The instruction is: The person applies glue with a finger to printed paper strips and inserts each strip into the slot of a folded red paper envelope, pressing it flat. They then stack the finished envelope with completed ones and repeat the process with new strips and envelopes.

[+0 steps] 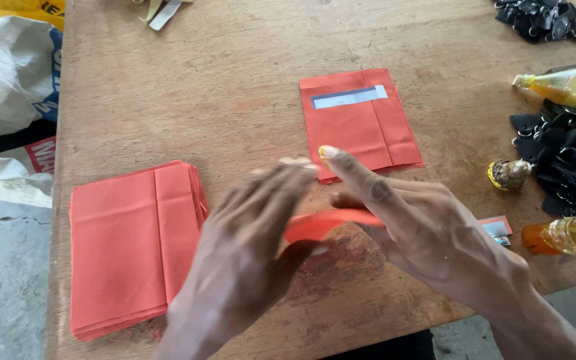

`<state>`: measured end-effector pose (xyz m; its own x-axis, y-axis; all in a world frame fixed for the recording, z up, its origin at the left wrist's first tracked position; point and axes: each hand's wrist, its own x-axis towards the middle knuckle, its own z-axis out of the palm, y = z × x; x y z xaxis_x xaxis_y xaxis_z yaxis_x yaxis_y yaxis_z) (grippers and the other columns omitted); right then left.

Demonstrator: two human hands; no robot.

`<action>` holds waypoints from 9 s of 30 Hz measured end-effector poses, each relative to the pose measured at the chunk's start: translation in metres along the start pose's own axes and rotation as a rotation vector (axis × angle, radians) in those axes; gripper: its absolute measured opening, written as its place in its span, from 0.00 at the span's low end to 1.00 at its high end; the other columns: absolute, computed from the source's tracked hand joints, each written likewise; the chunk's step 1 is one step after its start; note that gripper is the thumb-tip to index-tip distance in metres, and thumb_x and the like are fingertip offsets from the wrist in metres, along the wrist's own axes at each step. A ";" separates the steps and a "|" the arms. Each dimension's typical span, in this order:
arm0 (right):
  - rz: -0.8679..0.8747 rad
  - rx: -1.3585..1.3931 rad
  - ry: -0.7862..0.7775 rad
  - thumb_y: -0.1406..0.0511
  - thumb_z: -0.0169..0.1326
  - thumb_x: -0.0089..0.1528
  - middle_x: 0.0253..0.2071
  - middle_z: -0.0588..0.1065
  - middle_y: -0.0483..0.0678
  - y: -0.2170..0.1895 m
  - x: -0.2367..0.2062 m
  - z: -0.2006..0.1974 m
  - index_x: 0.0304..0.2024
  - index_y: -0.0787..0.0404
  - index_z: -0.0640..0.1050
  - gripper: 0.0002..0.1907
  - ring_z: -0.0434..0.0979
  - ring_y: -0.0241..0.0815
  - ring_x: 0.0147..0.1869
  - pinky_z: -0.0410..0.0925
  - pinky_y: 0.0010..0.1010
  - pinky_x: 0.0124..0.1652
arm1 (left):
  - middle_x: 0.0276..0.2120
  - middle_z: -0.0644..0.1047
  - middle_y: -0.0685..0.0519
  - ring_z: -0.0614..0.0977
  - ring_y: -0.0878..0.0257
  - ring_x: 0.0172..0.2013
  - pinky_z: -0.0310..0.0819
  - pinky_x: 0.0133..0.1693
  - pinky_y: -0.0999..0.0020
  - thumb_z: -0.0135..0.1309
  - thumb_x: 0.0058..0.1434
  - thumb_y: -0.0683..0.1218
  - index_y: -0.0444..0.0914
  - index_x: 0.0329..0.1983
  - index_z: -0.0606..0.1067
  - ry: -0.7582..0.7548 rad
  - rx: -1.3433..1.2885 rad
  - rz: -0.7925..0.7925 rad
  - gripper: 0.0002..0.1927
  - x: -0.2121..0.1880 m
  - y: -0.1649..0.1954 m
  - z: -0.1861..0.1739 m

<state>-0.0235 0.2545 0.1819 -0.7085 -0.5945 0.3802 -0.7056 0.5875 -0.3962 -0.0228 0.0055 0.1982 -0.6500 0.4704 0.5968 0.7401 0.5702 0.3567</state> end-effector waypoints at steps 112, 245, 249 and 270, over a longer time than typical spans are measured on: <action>0.762 -0.023 0.685 0.59 0.63 0.61 0.27 0.77 0.37 0.080 -0.247 -0.082 0.69 0.57 0.70 0.34 0.69 0.25 0.26 0.65 0.19 0.29 | 0.34 0.77 0.46 0.79 0.48 0.39 0.73 0.38 0.53 0.63 0.57 0.46 0.37 0.36 0.79 -0.432 -0.423 -0.049 0.09 0.089 0.111 0.297; 1.130 0.538 0.130 0.65 0.62 0.58 0.54 0.70 0.51 0.064 -0.413 0.002 0.75 0.45 0.56 0.46 0.74 0.49 0.58 0.71 0.38 0.59 | 0.33 0.83 0.43 0.87 0.51 0.34 0.79 0.35 0.61 0.57 0.61 0.42 0.33 0.47 0.79 -0.699 -0.663 -0.370 0.12 0.056 0.207 0.360; 0.993 0.383 0.110 0.69 0.62 0.58 0.58 0.68 0.55 0.057 -0.401 0.016 0.75 0.48 0.55 0.47 0.71 0.56 0.60 0.68 0.42 0.58 | 0.30 0.83 0.44 0.87 0.56 0.29 0.79 0.31 0.63 0.55 0.63 0.44 0.32 0.48 0.78 -0.779 -0.669 -0.502 0.13 0.054 0.198 0.359; 1.149 0.239 0.436 0.61 0.67 0.55 0.42 0.79 0.45 0.087 -0.452 0.004 0.74 0.45 0.54 0.50 0.80 0.37 0.40 0.79 0.33 0.44 | 0.23 0.80 0.54 0.80 0.69 0.24 0.77 0.28 0.72 0.53 0.67 0.43 0.31 0.45 0.79 -0.655 -0.909 -0.471 0.11 0.045 0.182 0.364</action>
<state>0.2353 0.5726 -0.0278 -0.8894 0.4532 -0.0594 0.3105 0.5037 -0.8061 0.0201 0.3763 0.0283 -0.6575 0.7454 -0.1096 0.0881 0.2206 0.9714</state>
